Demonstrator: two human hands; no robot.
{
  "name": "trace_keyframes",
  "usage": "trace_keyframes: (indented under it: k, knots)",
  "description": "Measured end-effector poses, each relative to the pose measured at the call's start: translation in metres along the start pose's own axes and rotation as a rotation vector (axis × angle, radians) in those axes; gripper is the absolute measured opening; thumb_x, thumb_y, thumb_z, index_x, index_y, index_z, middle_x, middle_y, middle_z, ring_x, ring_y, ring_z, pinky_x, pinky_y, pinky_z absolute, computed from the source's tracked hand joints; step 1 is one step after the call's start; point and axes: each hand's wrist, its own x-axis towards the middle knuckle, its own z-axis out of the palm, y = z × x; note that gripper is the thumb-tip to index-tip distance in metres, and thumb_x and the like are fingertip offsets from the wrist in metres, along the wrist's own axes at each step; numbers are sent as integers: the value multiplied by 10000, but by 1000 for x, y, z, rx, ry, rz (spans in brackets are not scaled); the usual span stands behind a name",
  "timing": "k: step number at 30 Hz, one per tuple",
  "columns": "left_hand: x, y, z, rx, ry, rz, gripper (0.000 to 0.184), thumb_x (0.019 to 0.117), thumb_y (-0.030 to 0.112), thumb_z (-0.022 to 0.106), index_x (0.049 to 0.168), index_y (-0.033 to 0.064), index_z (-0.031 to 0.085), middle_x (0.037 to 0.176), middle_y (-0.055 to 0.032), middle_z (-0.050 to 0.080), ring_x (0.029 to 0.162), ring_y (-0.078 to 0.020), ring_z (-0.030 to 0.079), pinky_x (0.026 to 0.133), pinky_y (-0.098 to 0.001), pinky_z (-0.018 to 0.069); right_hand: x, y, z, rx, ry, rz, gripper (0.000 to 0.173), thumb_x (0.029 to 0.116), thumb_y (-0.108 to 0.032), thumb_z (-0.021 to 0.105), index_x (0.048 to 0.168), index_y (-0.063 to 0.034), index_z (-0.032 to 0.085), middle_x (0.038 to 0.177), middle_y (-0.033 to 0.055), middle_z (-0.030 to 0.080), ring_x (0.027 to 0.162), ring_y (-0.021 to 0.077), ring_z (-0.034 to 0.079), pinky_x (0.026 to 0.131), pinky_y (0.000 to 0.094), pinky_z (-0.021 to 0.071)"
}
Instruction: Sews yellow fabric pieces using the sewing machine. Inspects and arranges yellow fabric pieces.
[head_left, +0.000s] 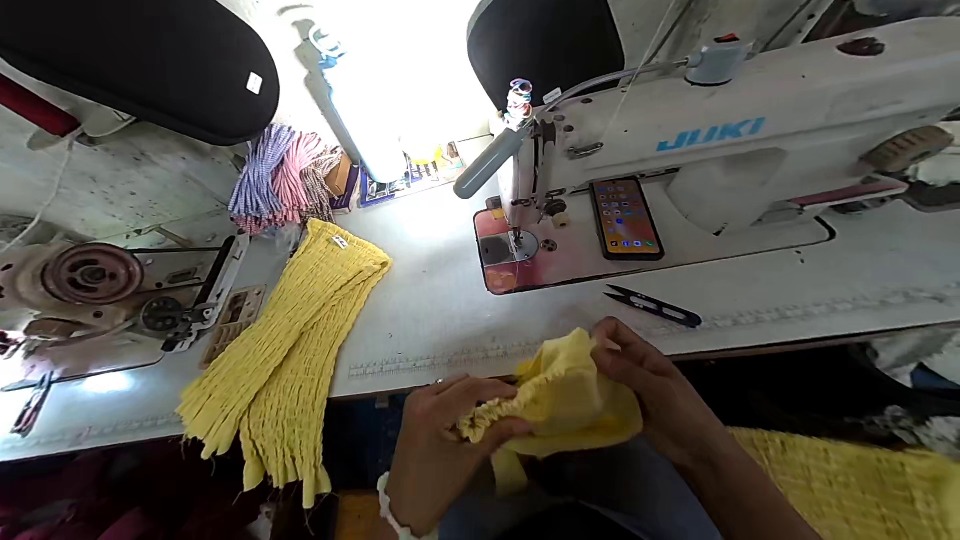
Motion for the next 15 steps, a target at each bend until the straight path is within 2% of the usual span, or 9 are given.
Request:
trace_keyframes:
  k: [1, 3, 5, 7, 10, 13, 15]
  knots:
    - [2, 0, 3, 27, 26, 17, 247, 901, 302, 769, 987, 71, 772, 868, 0, 739, 793, 29, 648, 732, -123, 530, -2, -1, 4, 8, -35, 9, 152, 1004, -266, 631, 1144, -218, 600, 910, -78, 748, 807, 11, 717, 737, 194, 598]
    - [5, 1, 6, 43, 59, 24, 212, 929, 270, 740, 952, 62, 774, 801, 6, 702, 742, 36, 605, 694, -102, 493, -5, -5, 6, 2, -146, -13, 352, 1013, -401, 606, 1325, -241, 582, 980, -80, 740, 872, 12, 713, 798, 199, 598]
    - [7, 1, 9, 41, 86, 14, 211, 936, 279, 733, 944, 73, 774, 779, 21, 659, 729, 46, 568, 672, -87, 465, -6, -7, 4, -12, -256, -63, 446, 999, -466, 595, 1392, -254, 583, 1040, -79, 746, 926, 6, 708, 837, 198, 587]
    - [6, 0, 12, 36, 122, 12, 192, 936, 286, 735, 944, 97, 773, 831, 27, 618, 791, 47, 559, 706, -80, 462, -8, -9, 3, -45, -282, -119, 337, 990, -364, 644, 1306, -253, 678, 1064, -97, 743, 948, -20, 690, 834, 166, 574]
    - [2, -5, 10, 2, 192, 33, 190, 985, 293, 677, 979, 115, 742, 1027, 27, 674, 1006, 2, 626, 876, -142, 529, -9, -7, -3, -110, -149, -217, 172, 982, -251, 676, 1116, -248, 783, 999, -118, 747, 883, -42, 676, 781, 139, 566]
    - [-8, -10, 0, -38, 281, -6, 188, 1010, 321, 633, 979, 167, 737, 1079, 75, 705, 1078, -32, 644, 938, -194, 534, -6, -8, -14, -92, -59, -255, 156, 980, -244, 675, 1075, -243, 799, 979, -124, 746, 859, -47, 674, 768, 134, 566]
    - [-14, -11, -1, -88, 263, -26, 201, 1022, 334, 611, 988, 177, 731, 1115, 71, 723, 1110, -60, 661, 965, -225, 546, -8, -8, -9, -99, -77, -222, 172, 971, -242, 687, 1099, -229, 801, 987, -111, 749, 868, -36, 678, 777, 146, 571]
